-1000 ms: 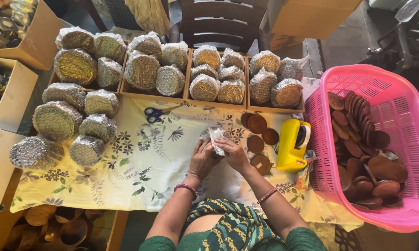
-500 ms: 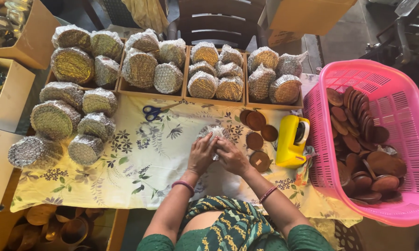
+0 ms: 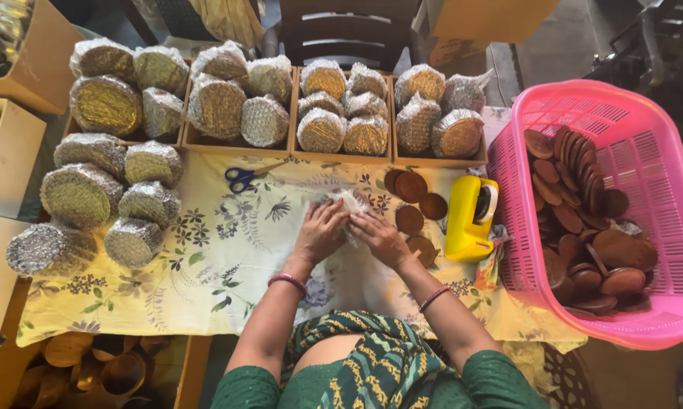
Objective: The person wraps round wooden items in bubble wrap and places the wrapped pieces into cardboard boxes on the table. They take brown wooden discs from a pink basket, wrap pieces one at a time, and arrange the wrapped items in the boxes.
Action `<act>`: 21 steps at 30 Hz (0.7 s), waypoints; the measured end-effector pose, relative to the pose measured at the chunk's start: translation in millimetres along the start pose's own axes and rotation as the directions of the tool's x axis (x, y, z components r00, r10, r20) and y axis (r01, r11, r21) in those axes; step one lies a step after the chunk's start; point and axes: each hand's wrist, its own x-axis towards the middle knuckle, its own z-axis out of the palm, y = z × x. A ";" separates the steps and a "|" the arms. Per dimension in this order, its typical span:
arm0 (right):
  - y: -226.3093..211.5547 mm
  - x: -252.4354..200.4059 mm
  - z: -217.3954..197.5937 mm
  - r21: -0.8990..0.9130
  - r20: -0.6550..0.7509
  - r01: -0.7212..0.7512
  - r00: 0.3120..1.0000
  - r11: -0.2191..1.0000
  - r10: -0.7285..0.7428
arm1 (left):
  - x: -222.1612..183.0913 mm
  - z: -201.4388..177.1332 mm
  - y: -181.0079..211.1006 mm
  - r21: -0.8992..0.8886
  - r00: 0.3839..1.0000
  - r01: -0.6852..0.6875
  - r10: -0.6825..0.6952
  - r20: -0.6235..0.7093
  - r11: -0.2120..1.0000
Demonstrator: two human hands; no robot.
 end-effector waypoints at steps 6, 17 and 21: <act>-7.4 11.4 -16.2 0.258 -0.012 -0.155 0.986 0.954 0.164 | -0.2 -50.3 -1.6 -0.173 0.977 -0.065 0.098 0.190 0.983; -3.5 4.8 0.4 0.513 0.080 -0.344 0.931 0.786 0.355 | -15.7 -36.7 -20.6 -0.035 0.958 -0.284 0.285 0.027 0.958; -3.4 5.7 0.6 0.509 0.100 -0.363 0.925 0.780 0.366 | -16.3 -45.1 -15.8 0.052 0.913 -0.408 0.405 0.048 0.912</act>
